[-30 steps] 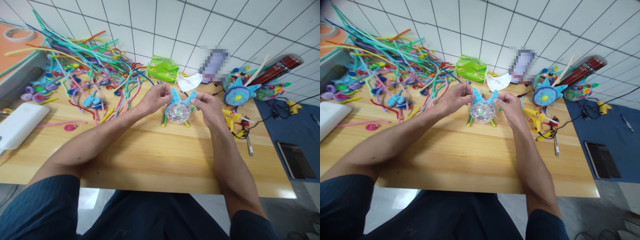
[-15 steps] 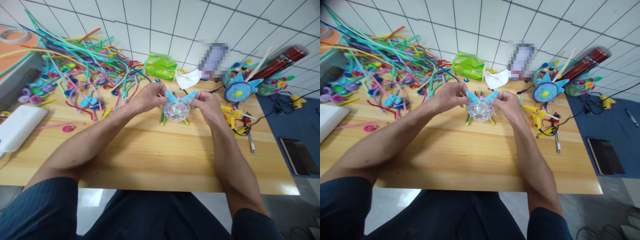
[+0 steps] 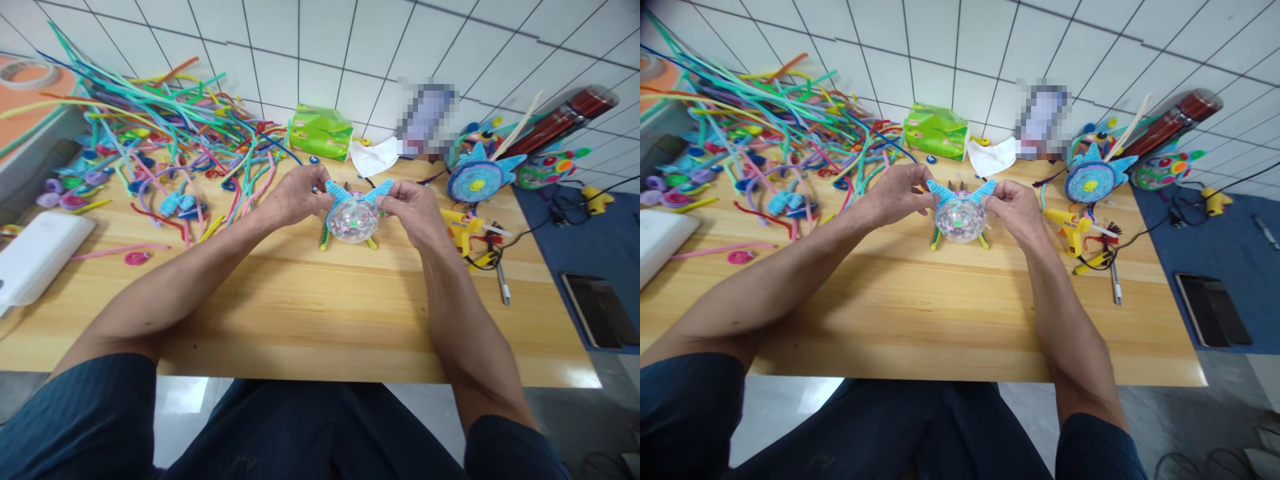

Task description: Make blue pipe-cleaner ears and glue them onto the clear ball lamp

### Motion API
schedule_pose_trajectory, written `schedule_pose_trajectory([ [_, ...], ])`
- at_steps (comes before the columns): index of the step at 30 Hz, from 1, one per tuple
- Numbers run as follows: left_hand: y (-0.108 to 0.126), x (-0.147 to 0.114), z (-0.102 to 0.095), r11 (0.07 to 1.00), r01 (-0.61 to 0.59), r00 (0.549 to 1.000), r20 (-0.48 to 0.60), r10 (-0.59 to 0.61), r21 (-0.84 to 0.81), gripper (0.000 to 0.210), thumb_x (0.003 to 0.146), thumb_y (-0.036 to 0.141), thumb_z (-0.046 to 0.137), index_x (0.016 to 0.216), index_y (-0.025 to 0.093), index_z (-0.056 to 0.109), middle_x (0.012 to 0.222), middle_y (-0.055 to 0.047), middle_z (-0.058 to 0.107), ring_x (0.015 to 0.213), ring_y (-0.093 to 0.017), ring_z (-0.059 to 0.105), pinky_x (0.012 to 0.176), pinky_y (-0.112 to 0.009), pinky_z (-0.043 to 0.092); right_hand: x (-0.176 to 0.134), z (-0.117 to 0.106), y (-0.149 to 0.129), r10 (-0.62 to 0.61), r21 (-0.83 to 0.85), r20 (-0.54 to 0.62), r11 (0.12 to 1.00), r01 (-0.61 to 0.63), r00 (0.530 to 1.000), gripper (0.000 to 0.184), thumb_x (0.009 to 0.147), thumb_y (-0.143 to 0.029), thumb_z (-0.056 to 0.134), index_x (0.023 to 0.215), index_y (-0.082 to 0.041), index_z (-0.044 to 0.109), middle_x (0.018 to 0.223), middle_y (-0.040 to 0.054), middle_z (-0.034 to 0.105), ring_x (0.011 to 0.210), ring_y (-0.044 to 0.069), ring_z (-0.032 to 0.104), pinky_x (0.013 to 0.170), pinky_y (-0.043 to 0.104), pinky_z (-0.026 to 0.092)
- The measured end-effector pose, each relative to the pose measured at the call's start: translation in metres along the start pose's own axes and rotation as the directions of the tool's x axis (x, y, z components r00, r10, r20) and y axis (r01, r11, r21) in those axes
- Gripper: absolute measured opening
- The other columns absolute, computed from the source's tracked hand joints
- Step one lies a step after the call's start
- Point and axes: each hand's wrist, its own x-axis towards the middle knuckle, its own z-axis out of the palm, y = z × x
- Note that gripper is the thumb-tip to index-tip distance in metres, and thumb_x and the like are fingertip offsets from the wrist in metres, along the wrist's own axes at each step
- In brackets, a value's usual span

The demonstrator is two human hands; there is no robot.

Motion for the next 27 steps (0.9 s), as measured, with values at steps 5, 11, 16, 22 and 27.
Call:
schedule_pose_trajectory([
  [5,0.0033,-0.0015,-0.0017,0.999,-0.043,0.999,0.006,0.043,-0.017,0.018,0.074,0.01,0.075,0.08,0.02,0.062,0.076,0.001,0.068,0.07,-0.013,0.065,0.059,-0.022,0.049,0.0001,0.0004,0.0013,-0.003,-0.015,-0.007,1.0,0.003,1.0,0.032,0.076,-0.034,0.088,0.064,-0.026,0.06,0.063,-0.003,0.058,0.063,0.015,0.052,0.063,0.034,0.046],
  [11,0.0012,-0.0032,0.0041,0.989,-0.075,0.991,-0.101,0.088,0.127,0.021,0.071,0.005,0.073,0.078,0.02,0.061,0.075,0.002,0.068,0.074,-0.013,0.062,0.062,-0.024,0.044,0.0006,0.0004,0.002,-0.012,-0.024,-0.002,1.0,0.012,1.0,0.034,0.075,-0.037,0.09,0.063,-0.026,0.06,0.063,-0.0028,0.059,0.063,0.015,0.052,0.062,0.034,0.046],
  [16,0.0001,-0.0018,0.0055,0.991,-0.079,0.99,-0.105,0.091,0.111,0.018,0.073,0.007,0.072,0.079,0.02,0.061,0.075,0.002,0.068,0.072,-0.013,0.061,0.062,-0.023,0.044,-0.0001,0.0006,0.0005,-0.008,-0.01,0.002,1.0,0.008,1.0,0.031,0.077,-0.032,0.089,0.064,-0.025,0.062,0.063,-0.003,0.061,0.063,0.015,0.053,0.063,0.033,0.046],
  [22,-0.0009,-0.0002,0.0041,0.994,-0.075,0.994,-0.079,0.081,0.073,0.015,0.074,0.01,0.074,0.077,0.02,0.063,0.074,0.0,0.069,0.071,-0.013,0.061,0.06,-0.024,0.045,0.0006,0.0009,0.0025,-0.011,-0.012,0.0,1.0,0.011,1.0,0.034,0.078,-0.031,0.091,0.064,-0.025,0.061,0.063,-0.0021,0.061,0.064,0.015,0.055,0.063,0.034,0.045],
  [27,-0.0036,0.0001,0.0081,0.996,-0.06,0.992,-0.111,0.067,0.06,0.016,0.075,0.009,0.074,0.077,0.02,0.064,0.077,0.0,0.07,0.074,-0.014,0.063,0.063,-0.024,0.047,0.0023,0.001,0.0059,-0.025,-0.012,-0.005,1.0,0.025,1.0,0.039,0.078,-0.036,0.094,0.062,-0.025,0.06,0.061,-0.0013,0.06,0.062,0.015,0.053,0.059,0.034,0.045],
])
